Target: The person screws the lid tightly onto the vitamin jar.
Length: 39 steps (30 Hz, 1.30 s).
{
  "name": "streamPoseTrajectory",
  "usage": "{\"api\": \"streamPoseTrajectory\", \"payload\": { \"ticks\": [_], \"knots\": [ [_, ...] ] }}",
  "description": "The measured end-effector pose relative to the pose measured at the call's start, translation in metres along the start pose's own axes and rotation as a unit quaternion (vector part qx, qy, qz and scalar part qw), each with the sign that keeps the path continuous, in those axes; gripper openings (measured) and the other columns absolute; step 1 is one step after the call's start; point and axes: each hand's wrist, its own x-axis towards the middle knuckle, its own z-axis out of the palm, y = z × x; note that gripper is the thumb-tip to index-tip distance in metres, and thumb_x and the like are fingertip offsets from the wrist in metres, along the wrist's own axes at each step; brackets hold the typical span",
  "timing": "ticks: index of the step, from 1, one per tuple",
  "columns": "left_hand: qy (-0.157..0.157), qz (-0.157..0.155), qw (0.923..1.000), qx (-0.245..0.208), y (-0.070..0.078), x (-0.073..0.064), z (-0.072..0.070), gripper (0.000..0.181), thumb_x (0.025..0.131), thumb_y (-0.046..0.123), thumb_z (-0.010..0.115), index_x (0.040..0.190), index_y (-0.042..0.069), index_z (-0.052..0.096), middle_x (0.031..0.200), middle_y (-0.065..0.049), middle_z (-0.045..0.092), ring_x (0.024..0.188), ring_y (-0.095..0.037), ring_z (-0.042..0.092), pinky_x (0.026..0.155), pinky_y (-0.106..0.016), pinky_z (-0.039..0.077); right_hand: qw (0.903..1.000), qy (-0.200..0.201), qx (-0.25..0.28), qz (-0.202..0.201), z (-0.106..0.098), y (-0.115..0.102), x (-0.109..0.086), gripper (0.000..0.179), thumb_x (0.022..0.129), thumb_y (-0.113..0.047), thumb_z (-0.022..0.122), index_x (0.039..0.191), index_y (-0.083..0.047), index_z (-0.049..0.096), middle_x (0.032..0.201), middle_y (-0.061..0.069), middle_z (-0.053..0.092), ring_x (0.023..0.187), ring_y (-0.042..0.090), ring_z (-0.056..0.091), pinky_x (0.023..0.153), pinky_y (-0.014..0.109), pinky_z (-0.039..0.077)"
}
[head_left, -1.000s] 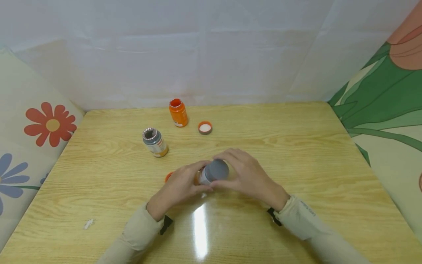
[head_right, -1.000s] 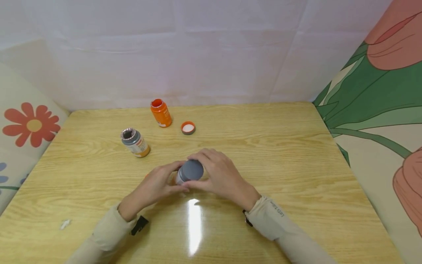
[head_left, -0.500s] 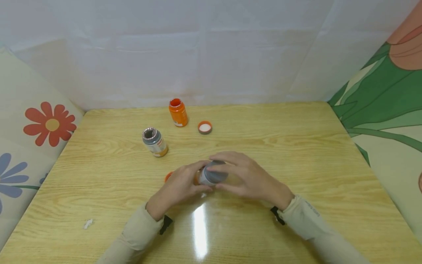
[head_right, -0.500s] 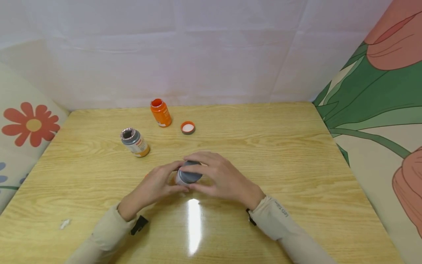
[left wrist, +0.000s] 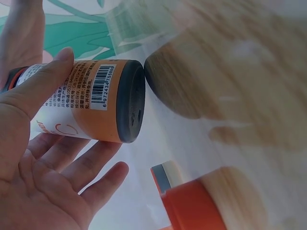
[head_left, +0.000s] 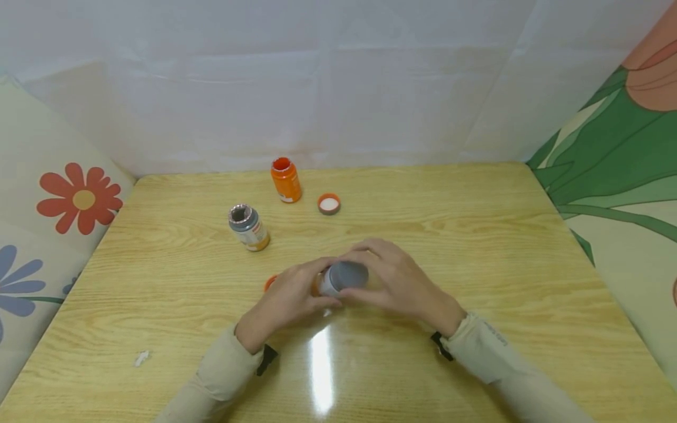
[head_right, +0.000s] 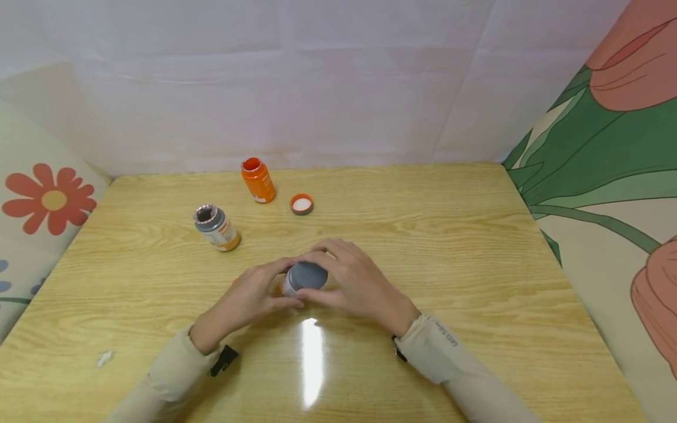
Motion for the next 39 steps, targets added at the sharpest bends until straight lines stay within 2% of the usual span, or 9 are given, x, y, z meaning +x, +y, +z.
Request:
{"api": "streamPoseTrajectory", "payload": {
  "ticks": [6,13,16,18,22,24,33,39],
  "knots": [
    [0.002,0.001,1.0000,0.003,0.000,0.000,0.000,0.068,0.076,0.029,0.086,0.135,0.011,0.058,0.116,-0.004,0.071,0.095,-0.014,0.066,0.079,-0.031,0.056,0.9993,0.009,0.001,0.035,0.005,-0.003,0.002,0.056,0.077,-0.046,0.081,0.118,-0.012,0.066,0.114,0.002,0.065,0.102,0.014,0.062,0.085,0.030,0.056],
    [0.004,0.001,1.0000,0.001,0.000,-0.001,0.000,0.069,0.076,0.029,0.086,0.135,0.011,0.057,0.117,-0.004,0.071,0.095,-0.014,0.067,0.080,-0.030,0.056,0.9989,0.003,-0.003,0.046,0.005,-0.002,0.001,0.060,0.077,-0.049,0.080,0.122,-0.011,0.064,0.121,0.003,0.065,0.109,0.017,0.062,0.090,0.033,0.055],
    [0.004,0.002,1.0000,0.001,0.000,-0.001,-0.001,0.068,0.076,0.029,0.086,0.135,0.012,0.058,0.116,-0.004,0.072,0.095,-0.014,0.067,0.079,-0.030,0.056,0.9995,0.004,-0.002,0.030,0.004,-0.001,0.000,0.063,0.078,-0.049,0.079,0.125,-0.011,0.064,0.128,0.006,0.063,0.116,0.020,0.061,0.096,0.037,0.054],
    [0.004,0.001,1.0000,0.002,0.001,-0.001,-0.001,0.067,0.076,0.030,0.086,0.135,0.012,0.058,0.115,-0.004,0.072,0.094,-0.014,0.067,0.079,-0.030,0.056,1.0000,0.006,0.001,0.002,0.003,0.000,-0.001,0.060,0.078,-0.047,0.080,0.124,-0.012,0.066,0.132,0.007,0.063,0.120,0.023,0.060,0.101,0.040,0.052],
    [0.000,-0.002,1.0000,0.004,0.001,0.000,-0.001,0.068,0.076,0.030,0.086,0.135,0.012,0.058,0.115,-0.004,0.072,0.094,-0.014,0.067,0.080,-0.031,0.056,0.9980,0.007,-0.002,-0.063,0.000,0.003,-0.002,0.047,0.080,-0.036,0.079,0.120,-0.014,0.070,0.135,0.010,0.063,0.126,0.027,0.058,0.107,0.044,0.048],
    [-0.002,-0.005,1.0000,0.003,0.001,0.000,-0.001,0.068,0.076,0.029,0.086,0.135,0.011,0.057,0.114,-0.004,0.072,0.094,-0.014,0.067,0.080,-0.032,0.056,0.9966,0.004,-0.007,-0.081,-0.002,0.004,-0.002,0.041,0.081,-0.031,0.078,0.118,-0.014,0.071,0.135,0.010,0.063,0.127,0.027,0.057,0.108,0.044,0.047],
    [-0.003,0.006,1.0000,-0.003,0.000,0.001,-0.002,0.069,0.076,0.029,0.086,0.135,0.010,0.057,0.115,-0.005,0.072,0.096,-0.015,0.068,0.082,-0.033,0.057,0.9960,-0.011,-0.009,-0.088,-0.005,0.006,-0.005,0.048,0.077,-0.020,0.080,0.123,-0.016,0.069,0.136,0.010,0.062,0.128,0.029,0.056,0.107,0.049,0.047],
    [-0.005,0.006,0.9999,-0.007,-0.001,0.000,0.000,0.068,0.076,0.029,0.086,0.135,0.012,0.057,0.115,-0.005,0.072,0.096,-0.015,0.068,0.081,-0.033,0.057,0.9966,-0.003,-0.012,-0.081,-0.003,0.006,-0.005,0.045,0.078,-0.022,0.079,0.122,-0.015,0.069,0.131,0.012,0.064,0.122,0.027,0.059,0.102,0.046,0.050]
  ]
}}
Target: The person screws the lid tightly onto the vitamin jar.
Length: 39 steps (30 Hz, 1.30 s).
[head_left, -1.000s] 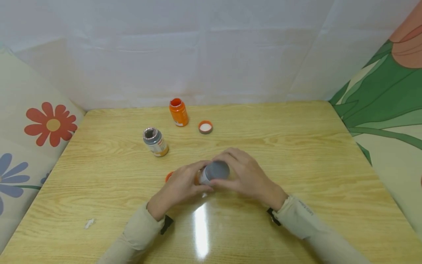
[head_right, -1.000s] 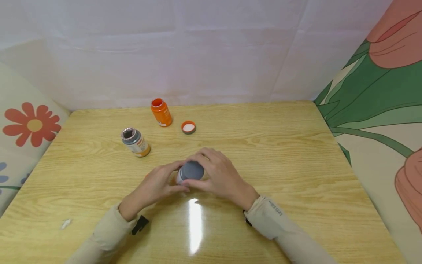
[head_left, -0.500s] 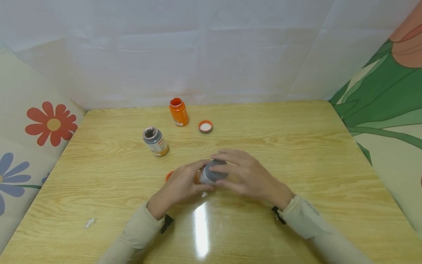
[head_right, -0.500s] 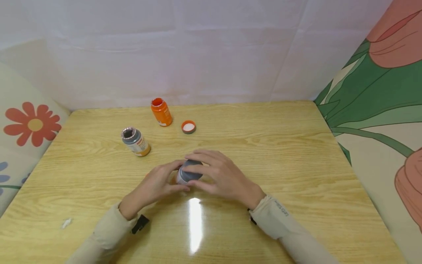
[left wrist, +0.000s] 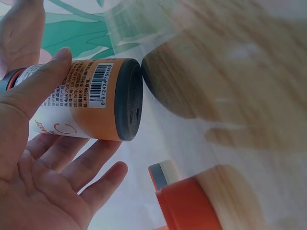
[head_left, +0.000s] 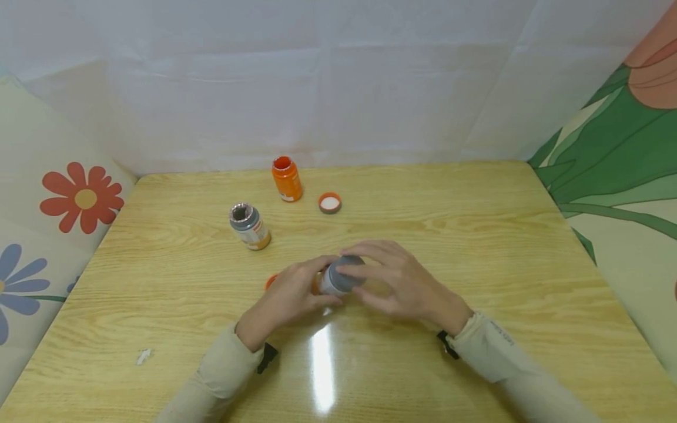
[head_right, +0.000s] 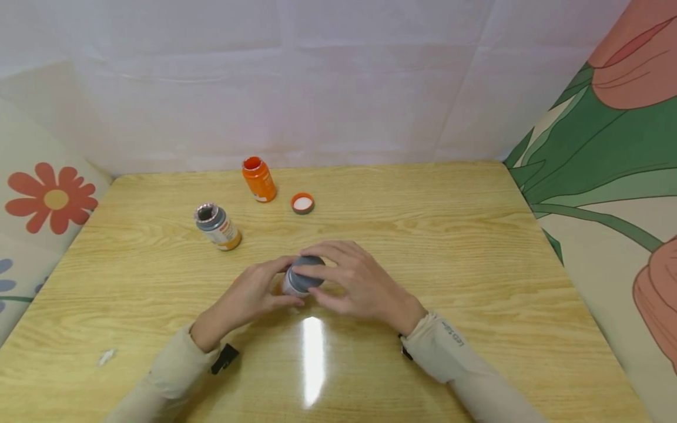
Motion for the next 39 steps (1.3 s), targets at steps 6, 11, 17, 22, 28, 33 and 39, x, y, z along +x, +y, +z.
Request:
{"api": "streamPoseTrajectory", "payload": {
  "ticks": [6,11,17,22,28,33,39],
  "knots": [
    [0.000,-0.006,1.0000,-0.001,0.0003,-0.0007,0.0000,0.067,0.076,0.029,0.086,0.134,0.013,0.058,0.114,-0.004,0.072,0.095,-0.014,0.067,0.081,-0.032,0.056,0.9991,0.030,0.001,0.029,0.0051,-0.0003,0.0011,0.044,0.082,-0.033,0.079,0.120,-0.012,0.070,0.117,0.010,0.068,0.109,0.023,0.063,0.094,0.040,0.055],
    [-0.001,-0.011,0.9999,-0.006,0.0005,-0.0008,0.0000,0.066,0.076,0.030,0.086,0.134,0.015,0.058,0.116,-0.003,0.072,0.097,-0.014,0.067,0.082,-0.032,0.056,0.9968,0.044,0.017,0.065,0.0082,-0.0022,0.0017,0.046,0.084,-0.040,0.077,0.117,-0.009,0.070,0.106,0.004,0.066,0.097,0.015,0.062,0.083,0.031,0.056],
    [-0.001,-0.017,0.9998,-0.010,0.0006,-0.0007,0.0001,0.068,0.076,0.030,0.086,0.135,0.014,0.058,0.117,-0.003,0.071,0.098,-0.014,0.066,0.083,-0.033,0.056,0.9958,0.028,0.013,0.086,0.0064,-0.0041,0.0026,0.054,0.083,-0.048,0.076,0.121,-0.011,0.068,0.113,0.005,0.065,0.104,0.017,0.062,0.088,0.034,0.055],
    [0.002,-0.009,0.9999,-0.006,0.0004,-0.0008,0.0002,0.068,0.076,0.031,0.086,0.135,0.014,0.057,0.116,-0.003,0.072,0.098,-0.015,0.067,0.083,-0.033,0.056,0.9986,0.006,0.018,0.050,0.0034,-0.0022,0.0029,0.058,0.081,-0.043,0.079,0.129,-0.014,0.063,0.135,0.010,0.060,0.125,0.025,0.057,0.105,0.043,0.049],
    [0.002,-0.001,1.0000,-0.001,0.0006,-0.0009,-0.0004,0.069,0.075,0.029,0.086,0.135,0.012,0.057,0.118,-0.005,0.072,0.100,-0.016,0.068,0.086,-0.035,0.057,0.9998,-0.007,0.015,-0.008,0.0038,0.0013,0.0027,0.058,0.077,-0.024,0.082,0.130,-0.010,0.062,0.134,0.013,0.061,0.124,0.029,0.058,0.107,0.046,0.048],
    [0.000,-0.004,1.0000,-0.003,0.0005,-0.0009,-0.0005,0.068,0.076,0.030,0.086,0.135,0.014,0.057,0.116,-0.003,0.072,0.097,-0.014,0.067,0.083,-0.032,0.056,0.9998,-0.005,0.009,0.014,0.0037,-0.0001,0.0031,0.057,0.078,-0.027,0.082,0.129,-0.011,0.063,0.129,0.010,0.064,0.119,0.025,0.060,0.103,0.043,0.050],
    [0.001,-0.005,1.0000,-0.002,0.0001,-0.0008,0.0005,0.066,0.076,0.031,0.086,0.134,0.013,0.058,0.116,-0.003,0.072,0.096,-0.013,0.067,0.080,-0.029,0.056,0.9966,0.004,0.022,0.080,0.0060,-0.0049,0.0042,0.052,0.083,-0.040,0.078,0.123,-0.010,0.066,0.115,0.004,0.066,0.104,0.015,0.062,0.088,0.032,0.055]
  ]
}}
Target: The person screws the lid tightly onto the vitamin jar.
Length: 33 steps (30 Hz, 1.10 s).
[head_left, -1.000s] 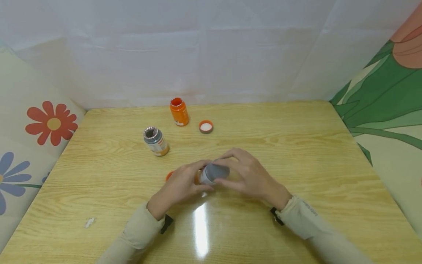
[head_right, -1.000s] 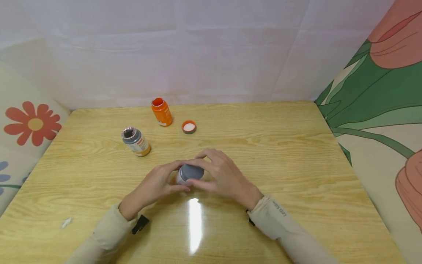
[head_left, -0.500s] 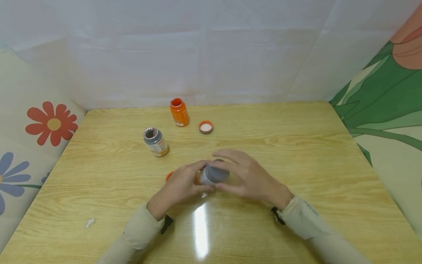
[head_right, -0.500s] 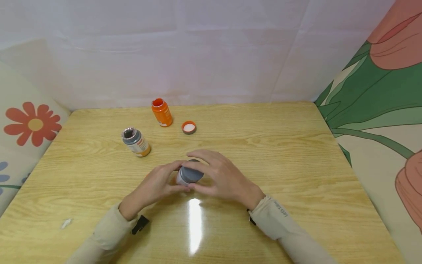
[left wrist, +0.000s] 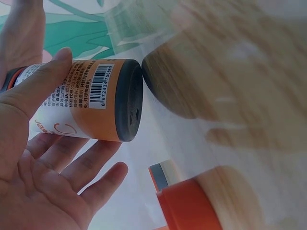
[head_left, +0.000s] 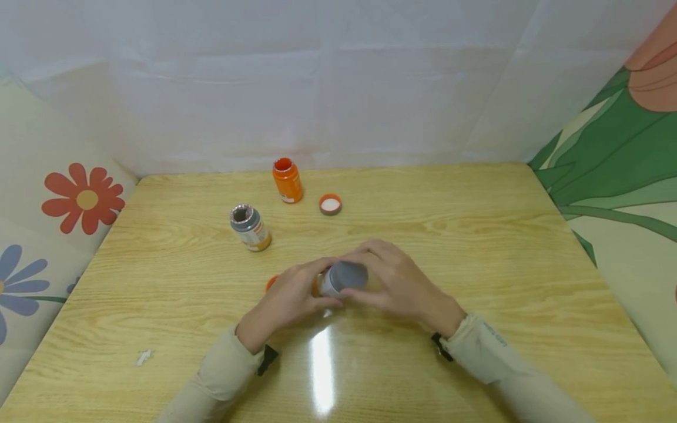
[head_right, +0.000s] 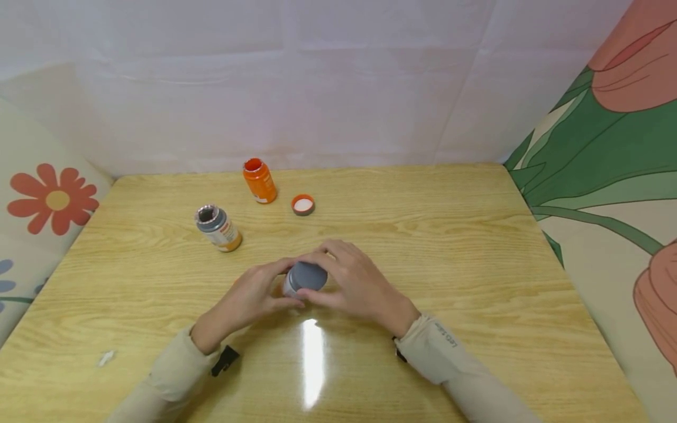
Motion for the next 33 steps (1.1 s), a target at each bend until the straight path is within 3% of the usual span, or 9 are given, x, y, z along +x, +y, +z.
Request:
{"api": "streamPoseTrajectory", "payload": {
  "ticks": [7,13,18,24,28,33],
  "knots": [
    [0.002,-0.005,1.0000,0.000,0.001,-0.001,0.000,0.066,0.076,0.029,0.086,0.133,0.013,0.059,0.117,-0.003,0.072,0.097,-0.014,0.067,0.082,-0.031,0.056,0.9989,0.001,0.002,0.046,0.004,-0.003,0.001,0.052,0.083,-0.046,0.076,0.118,-0.010,0.065,0.106,0.000,0.063,0.092,0.009,0.059,0.077,0.024,0.053],
    [0.002,-0.010,1.0000,0.000,0.001,-0.001,0.000,0.066,0.076,0.028,0.086,0.134,0.013,0.058,0.118,-0.004,0.071,0.099,-0.014,0.067,0.082,-0.032,0.056,0.9978,-0.018,-0.025,0.058,0.002,-0.005,0.001,0.062,0.080,-0.052,0.076,0.126,-0.011,0.063,0.119,0.003,0.064,0.105,0.015,0.062,0.087,0.032,0.054],
    [0.007,-0.001,0.9999,0.012,0.001,-0.001,0.000,0.068,0.075,0.029,0.087,0.135,0.014,0.058,0.117,-0.004,0.072,0.096,-0.014,0.067,0.080,-0.030,0.056,0.9994,-0.024,-0.025,0.006,-0.002,-0.003,0.001,0.063,0.085,-0.053,0.070,0.134,-0.014,0.060,0.137,0.007,0.060,0.124,0.024,0.058,0.104,0.043,0.049],
    [0.008,0.002,0.9999,0.013,0.000,-0.001,0.000,0.069,0.074,0.031,0.087,0.135,0.014,0.058,0.113,-0.002,0.072,0.094,-0.013,0.067,0.080,-0.032,0.056,0.9946,-0.034,-0.030,-0.094,-0.006,0.003,0.001,0.042,0.094,-0.033,0.065,0.132,-0.015,0.063,0.139,0.009,0.060,0.131,0.026,0.054,0.110,0.045,0.045],
    [0.009,0.005,0.9999,0.011,-0.002,0.000,0.001,0.069,0.075,0.031,0.087,0.135,0.014,0.057,0.113,-0.002,0.072,0.095,-0.014,0.067,0.081,-0.033,0.056,0.9929,-0.043,-0.033,-0.106,-0.007,0.005,0.000,0.044,0.092,-0.024,0.067,0.134,-0.015,0.062,0.140,0.009,0.060,0.132,0.027,0.053,0.110,0.047,0.044],
    [0.008,0.007,0.9999,0.008,-0.002,0.000,0.001,0.070,0.075,0.031,0.087,0.136,0.014,0.057,0.114,-0.002,0.072,0.096,-0.014,0.067,0.081,-0.032,0.056,0.9948,-0.036,-0.029,-0.091,-0.006,0.007,0.001,0.045,0.091,-0.029,0.069,0.133,-0.015,0.063,0.134,0.008,0.063,0.126,0.026,0.057,0.106,0.046,0.047]
  ]
}}
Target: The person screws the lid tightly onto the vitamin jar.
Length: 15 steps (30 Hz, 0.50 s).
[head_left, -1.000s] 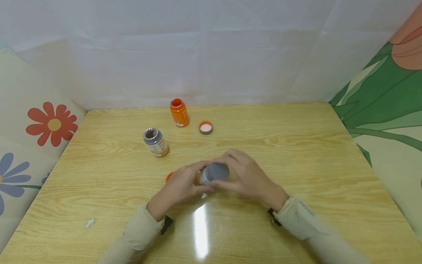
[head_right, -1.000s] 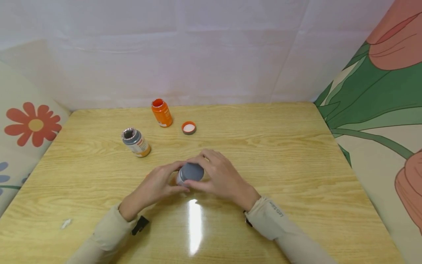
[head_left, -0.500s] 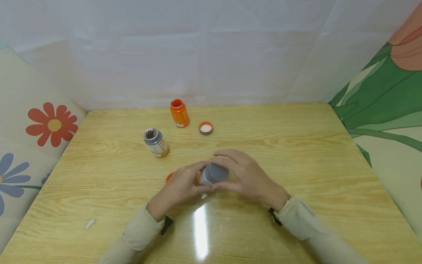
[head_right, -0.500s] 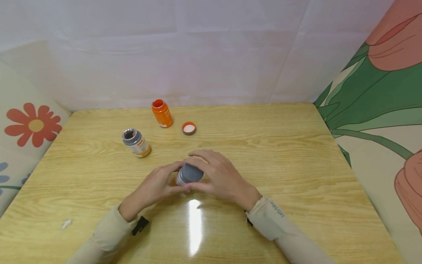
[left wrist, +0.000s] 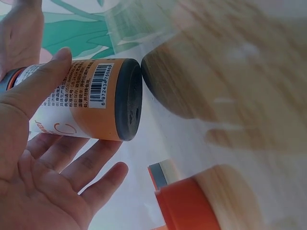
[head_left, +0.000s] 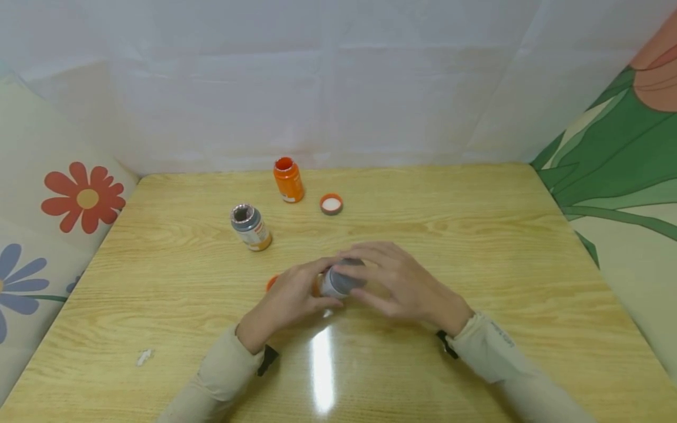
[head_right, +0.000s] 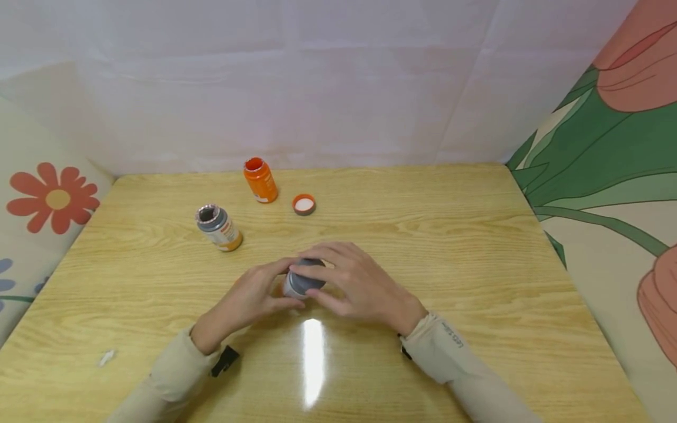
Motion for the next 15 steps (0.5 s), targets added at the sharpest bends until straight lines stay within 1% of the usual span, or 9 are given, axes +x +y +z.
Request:
{"api": "streamPoseTrajectory", "payload": {
  "ticks": [4,9,12,15],
  "knots": [
    [-0.003,0.000,1.0000,-0.001,-0.0002,-0.0002,-0.0002,0.067,0.075,0.031,0.086,0.134,0.015,0.058,0.112,-0.001,0.072,0.093,-0.012,0.066,0.078,-0.029,0.055,0.9996,0.009,0.009,0.023,0.0012,-0.0001,0.0015,0.048,0.090,-0.037,0.070,0.131,-0.014,0.064,0.128,0.008,0.065,0.119,0.022,0.060,0.102,0.042,0.051],
    [-0.004,-0.008,1.0000,-0.004,0.0006,-0.0003,-0.0011,0.067,0.075,0.032,0.087,0.134,0.017,0.058,0.111,0.000,0.072,0.091,-0.011,0.065,0.077,-0.028,0.054,0.9982,0.017,0.015,0.055,0.0036,-0.0011,0.0019,0.050,0.088,-0.041,0.072,0.129,-0.014,0.065,0.121,0.007,0.066,0.111,0.020,0.062,0.096,0.039,0.054],
    [-0.004,-0.011,0.9999,-0.008,0.0007,-0.0002,-0.0013,0.068,0.075,0.032,0.087,0.135,0.017,0.058,0.112,-0.001,0.072,0.092,-0.012,0.065,0.077,-0.028,0.054,0.9971,0.016,0.014,0.073,0.0043,-0.0020,0.0018,0.051,0.090,-0.047,0.068,0.128,-0.013,0.066,0.118,0.005,0.066,0.108,0.019,0.062,0.093,0.037,0.054],
    [-0.004,-0.015,0.9998,-0.009,0.0013,0.0001,-0.0015,0.069,0.075,0.032,0.087,0.136,0.017,0.057,0.113,-0.001,0.071,0.093,-0.013,0.065,0.078,-0.029,0.054,0.9968,0.013,0.009,0.078,0.0039,-0.0027,0.0017,0.053,0.092,-0.051,0.063,0.128,-0.012,0.065,0.120,0.006,0.066,0.110,0.020,0.062,0.094,0.038,0.054]
  ]
}}
